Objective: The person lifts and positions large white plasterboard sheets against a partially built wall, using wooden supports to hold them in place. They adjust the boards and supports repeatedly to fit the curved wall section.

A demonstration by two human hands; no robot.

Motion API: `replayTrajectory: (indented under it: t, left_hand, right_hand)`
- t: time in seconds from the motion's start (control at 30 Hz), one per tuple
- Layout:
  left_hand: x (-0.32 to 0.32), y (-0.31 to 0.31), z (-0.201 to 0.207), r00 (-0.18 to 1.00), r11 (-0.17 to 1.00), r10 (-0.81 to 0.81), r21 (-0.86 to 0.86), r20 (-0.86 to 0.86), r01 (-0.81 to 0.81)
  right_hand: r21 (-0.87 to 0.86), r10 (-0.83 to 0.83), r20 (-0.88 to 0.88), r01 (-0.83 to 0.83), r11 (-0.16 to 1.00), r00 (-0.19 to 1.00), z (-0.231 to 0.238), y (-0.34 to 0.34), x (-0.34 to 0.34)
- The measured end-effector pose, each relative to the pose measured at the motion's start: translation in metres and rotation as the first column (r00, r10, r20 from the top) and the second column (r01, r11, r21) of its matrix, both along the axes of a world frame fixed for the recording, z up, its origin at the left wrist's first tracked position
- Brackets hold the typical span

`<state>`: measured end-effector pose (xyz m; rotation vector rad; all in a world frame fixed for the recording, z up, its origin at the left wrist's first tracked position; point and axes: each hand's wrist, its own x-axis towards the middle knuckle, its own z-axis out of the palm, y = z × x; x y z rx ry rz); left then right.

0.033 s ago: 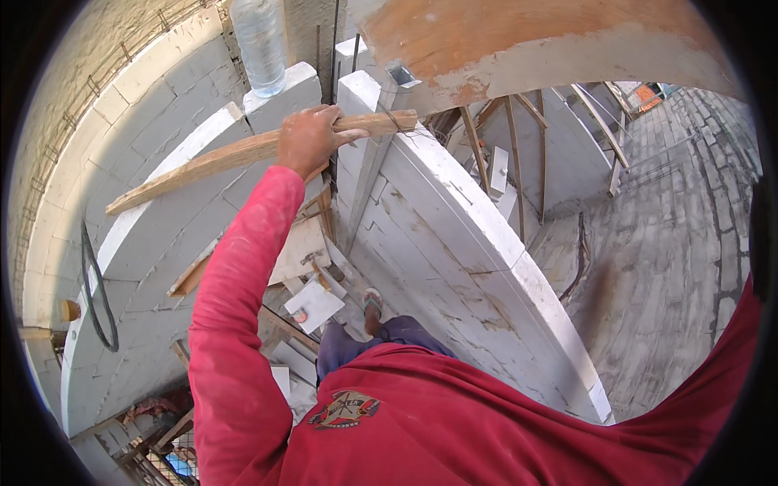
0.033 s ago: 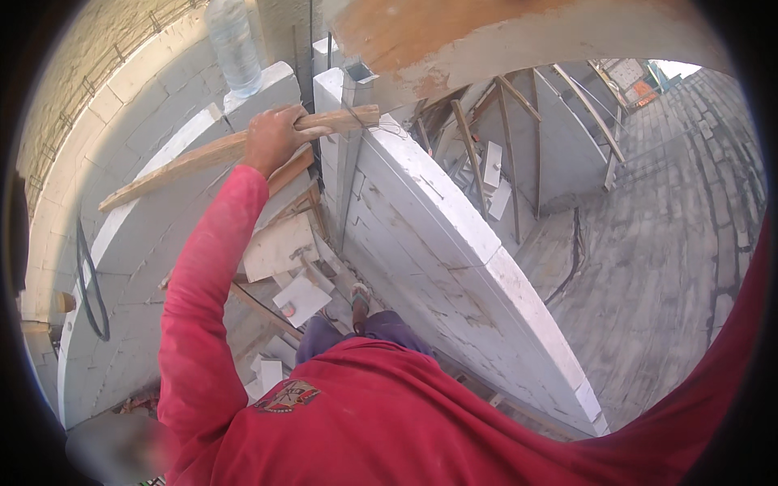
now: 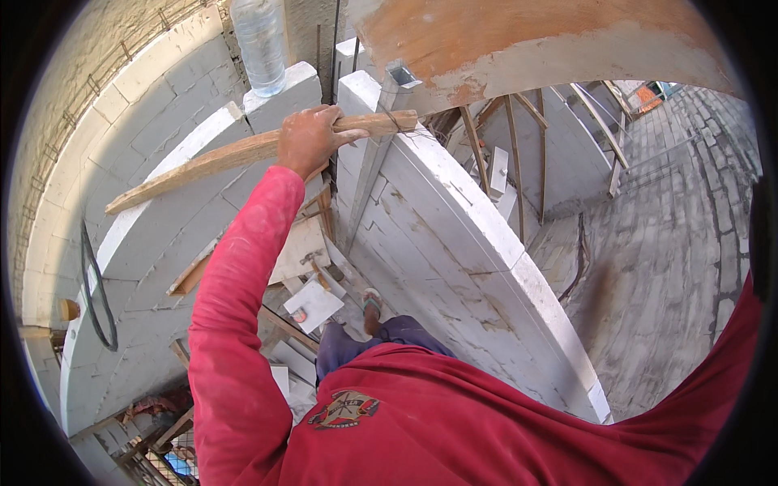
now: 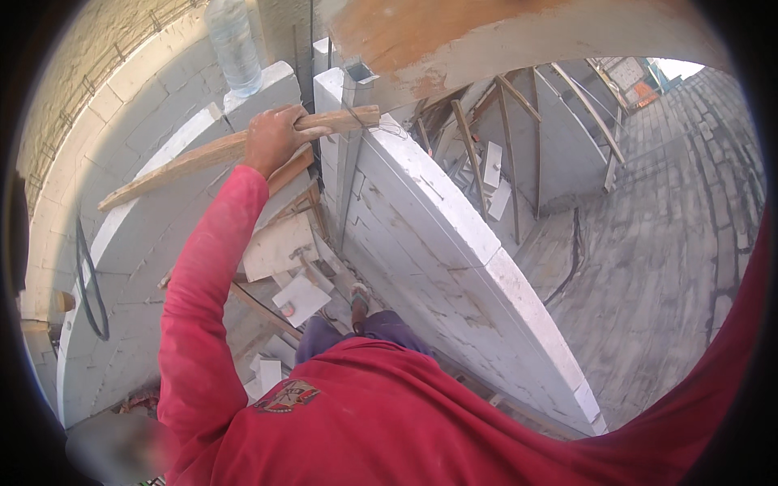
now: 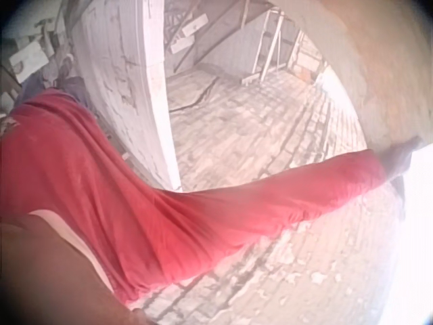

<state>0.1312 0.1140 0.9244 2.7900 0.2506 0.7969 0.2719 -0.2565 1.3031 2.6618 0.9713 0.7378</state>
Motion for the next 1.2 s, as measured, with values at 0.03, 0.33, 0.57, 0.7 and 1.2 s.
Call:
replayTrajectory:
  t: [0.03, 0.33, 0.57, 0.7, 1.2]
  left_hand:
    - [0.001, 0.0, 0.0, 1.0, 1.0, 0.006, -0.01, -0.014, -0.006]
    - [-0.001, 0.0, -0.001, 1.0, 0.998, 0.003, -0.058, -0.008, -0.004]
    - [-0.001, 0.0, -0.004, 1.0, 0.998, -0.005, -0.063, 0.019, 0.006]
    - [-0.002, -0.001, -0.003, 1.0, 0.998, 0.009, -0.07, 0.0, -0.009]
    - [0.0, 0.003, -0.011, 0.996, 0.997, -0.019, -0.073, 0.086, 0.025]
  right_hand:
    - [-0.004, 0.003, -0.004, -0.003, 1.0, 1.0, -0.003, 0.003, 0.003]
    - [-0.014, 0.031, -0.04, -0.032, 0.999, 0.999, -0.023, 0.027, 0.021]
    - [-0.009, 0.062, -0.047, -0.062, 0.998, 0.997, -0.03, 0.043, 0.026]
    - [-0.016, 0.079, -0.067, -0.08, 0.997, 0.995, -0.038, 0.056, 0.031]
    - [-0.028, 0.103, -0.105, -0.106, 0.994, 0.989, -0.045, 0.083, 0.041]
